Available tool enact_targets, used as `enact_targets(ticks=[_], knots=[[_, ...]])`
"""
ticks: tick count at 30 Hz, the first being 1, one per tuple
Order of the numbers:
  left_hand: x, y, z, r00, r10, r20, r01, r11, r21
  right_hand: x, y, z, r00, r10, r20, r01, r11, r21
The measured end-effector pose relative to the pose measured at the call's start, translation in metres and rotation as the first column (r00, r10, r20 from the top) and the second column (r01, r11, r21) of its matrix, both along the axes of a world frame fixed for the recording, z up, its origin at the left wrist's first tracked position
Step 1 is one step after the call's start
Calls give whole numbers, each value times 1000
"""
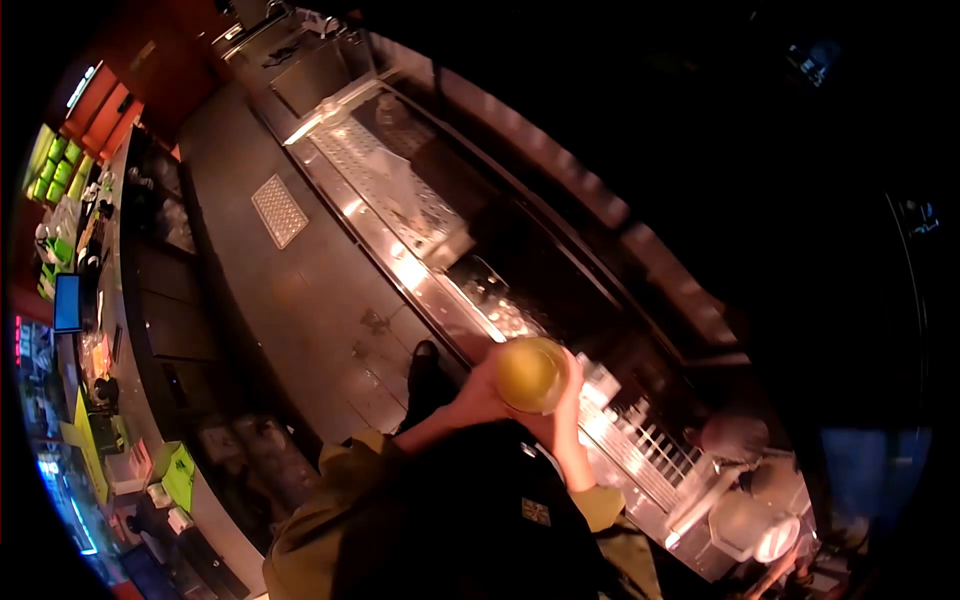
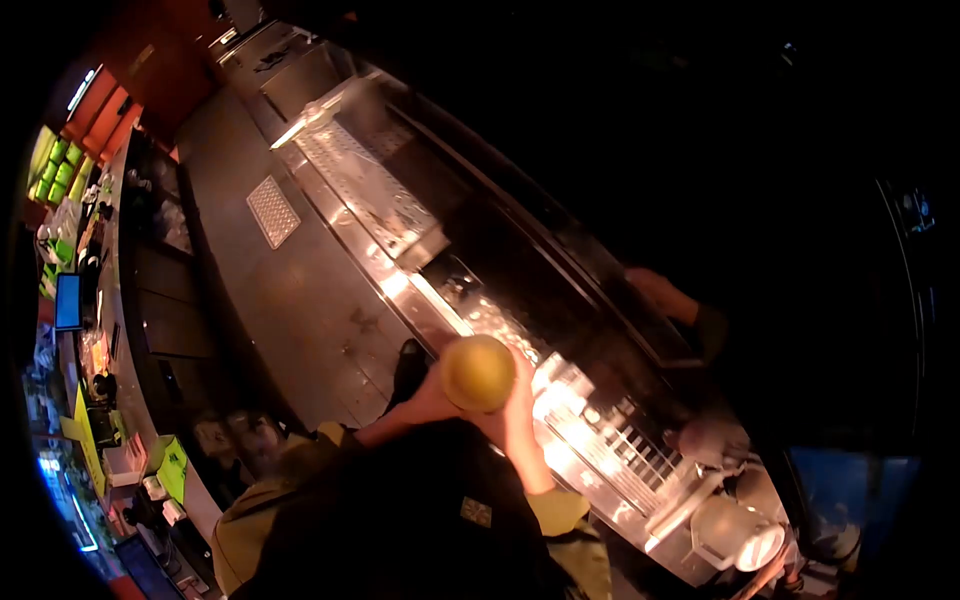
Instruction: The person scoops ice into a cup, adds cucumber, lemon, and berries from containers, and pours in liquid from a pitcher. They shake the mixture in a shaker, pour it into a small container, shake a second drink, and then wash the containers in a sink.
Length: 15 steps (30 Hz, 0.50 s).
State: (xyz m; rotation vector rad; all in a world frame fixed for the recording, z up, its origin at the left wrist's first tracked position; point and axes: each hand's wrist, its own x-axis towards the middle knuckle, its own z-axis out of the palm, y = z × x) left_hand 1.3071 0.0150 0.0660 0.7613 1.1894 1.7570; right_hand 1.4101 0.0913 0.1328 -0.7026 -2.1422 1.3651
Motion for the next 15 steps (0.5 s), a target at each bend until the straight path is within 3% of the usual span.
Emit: enact_targets(ticks=[1, 2, 3, 5, 6, 8, 9, 10, 12, 13, 15], knots=[[-35, -13, -14, 988, 150, -43, -151, 988, -34, -39, 6, -14, 986, 141, -87, -137, 989, 46], [-86, -36, 22, 916, 289, -279, -316, 947, -55, -86, 18, -13, 931, 335, -145, -343, 939, -34], [-125, -49, 28, 942, 192, -274, -239, 960, -148, -135, 29, -35, 890, 311, -334, -420, 846, -329], [-196, -70, 4, 836, 288, -466, -400, 902, -160, -237, 44, -81, 922, 161, -352, -339, 774, -535], [-229, -74, 0, 767, 309, -562, -453, 881, -134, -285, 45, -96, 976, 82, -203, -170, 869, -465], [-281, -75, 11, 600, 329, -729, -600, 788, -137, -358, 41, -134, 995, 99, -29, -99, 995, -12], [-305, -77, 15, 505, 313, -804, -662, 738, -129, -387, 43, -153, 989, 144, 44, -146, 987, 61], [-324, -77, 14, 569, 339, -749, -652, 742, -159, -412, 46, -175, 977, 180, 115, -194, 972, 130], [-355, -75, 6, 681, 390, -619, -625, 751, -214, -454, 51, -196, 974, 220, 54, -220, 975, -17], [-370, -75, 1, 704, 264, -659, -549, 791, -270, -471, 53, -171, 966, 229, 118, -225, 973, -49], [-388, -63, -5, 714, 219, -665, -532, 787, -312, -508, 63, -164, 950, 275, 148, -251, 954, -163]])
